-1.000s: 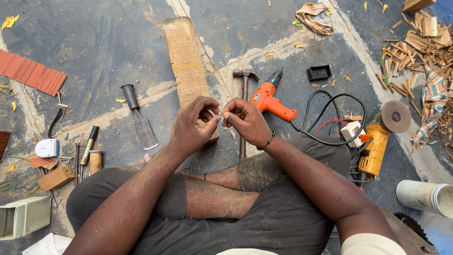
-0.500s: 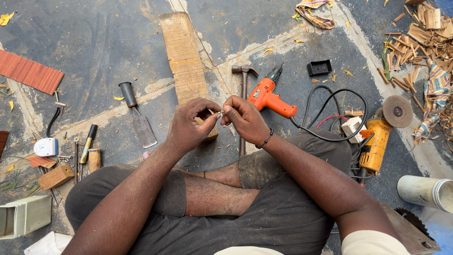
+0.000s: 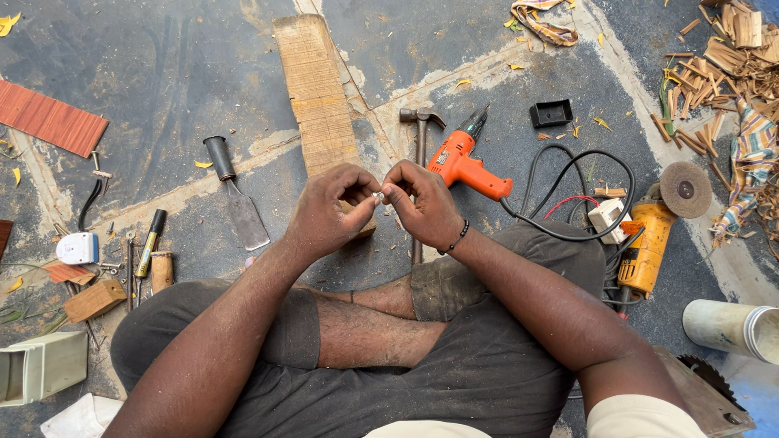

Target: The person sits on the ground and uses a chisel and hammer to carve a rectangular wooden block. They then use a power drill to make holes in the wood and insert screws.

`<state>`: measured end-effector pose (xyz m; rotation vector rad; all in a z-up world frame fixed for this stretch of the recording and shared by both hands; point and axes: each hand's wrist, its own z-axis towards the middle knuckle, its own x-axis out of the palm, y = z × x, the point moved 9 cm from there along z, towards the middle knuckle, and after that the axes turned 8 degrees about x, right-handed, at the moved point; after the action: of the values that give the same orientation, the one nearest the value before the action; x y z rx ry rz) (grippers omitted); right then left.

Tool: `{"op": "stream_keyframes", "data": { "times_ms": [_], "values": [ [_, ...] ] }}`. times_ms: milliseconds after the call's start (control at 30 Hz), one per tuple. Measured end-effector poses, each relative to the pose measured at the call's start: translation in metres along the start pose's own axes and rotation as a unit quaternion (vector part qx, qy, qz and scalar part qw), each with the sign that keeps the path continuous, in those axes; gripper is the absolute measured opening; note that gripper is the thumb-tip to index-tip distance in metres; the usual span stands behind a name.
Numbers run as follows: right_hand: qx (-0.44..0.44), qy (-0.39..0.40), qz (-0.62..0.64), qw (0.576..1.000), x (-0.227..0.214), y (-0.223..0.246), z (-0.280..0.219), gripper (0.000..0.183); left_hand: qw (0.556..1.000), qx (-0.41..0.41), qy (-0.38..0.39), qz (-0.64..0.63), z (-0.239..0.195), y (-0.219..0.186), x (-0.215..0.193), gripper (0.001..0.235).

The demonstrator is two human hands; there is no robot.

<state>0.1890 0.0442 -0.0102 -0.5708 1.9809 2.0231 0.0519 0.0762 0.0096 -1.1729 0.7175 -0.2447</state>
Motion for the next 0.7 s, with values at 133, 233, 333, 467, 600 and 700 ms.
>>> {"op": "stream_keyframes", "data": {
  "times_ms": [133, 233, 333, 467, 600, 700],
  "values": [
    [-0.014, 0.006, 0.045, 0.999, 0.003, -0.001, -0.001, 0.02, 0.999, -0.012, 0.006, -0.044, 0.0, 0.002, 0.004, 0.015],
    [-0.002, 0.006, 0.04, 0.999, 0.004, -0.006, -0.001, 0.02, 0.997, -0.037, 0.011, -0.063, -0.002, 0.009, 0.005, 0.017],
    [0.01, 0.01, 0.032, 0.999, 0.005, -0.012, -0.001, 0.021, 0.994, -0.048, 0.019, -0.1, -0.003, 0.016, 0.009, 0.016],
    [0.022, 0.037, 0.104, 0.994, 0.011, -0.017, 0.0, 0.018, 0.985, -0.072, 0.034, -0.15, -0.004, 0.026, 0.014, 0.017],
    [0.015, 0.039, 0.118, 0.992, 0.01, -0.018, 0.0, 0.015, 0.973, -0.057, 0.039, -0.22, -0.003, 0.028, 0.018, 0.016],
    [0.018, 0.043, 0.127, 0.991, 0.01, -0.019, 0.0, 0.015, 0.961, -0.055, 0.049, -0.265, -0.003, 0.03, 0.02, 0.015]
  ]
}}
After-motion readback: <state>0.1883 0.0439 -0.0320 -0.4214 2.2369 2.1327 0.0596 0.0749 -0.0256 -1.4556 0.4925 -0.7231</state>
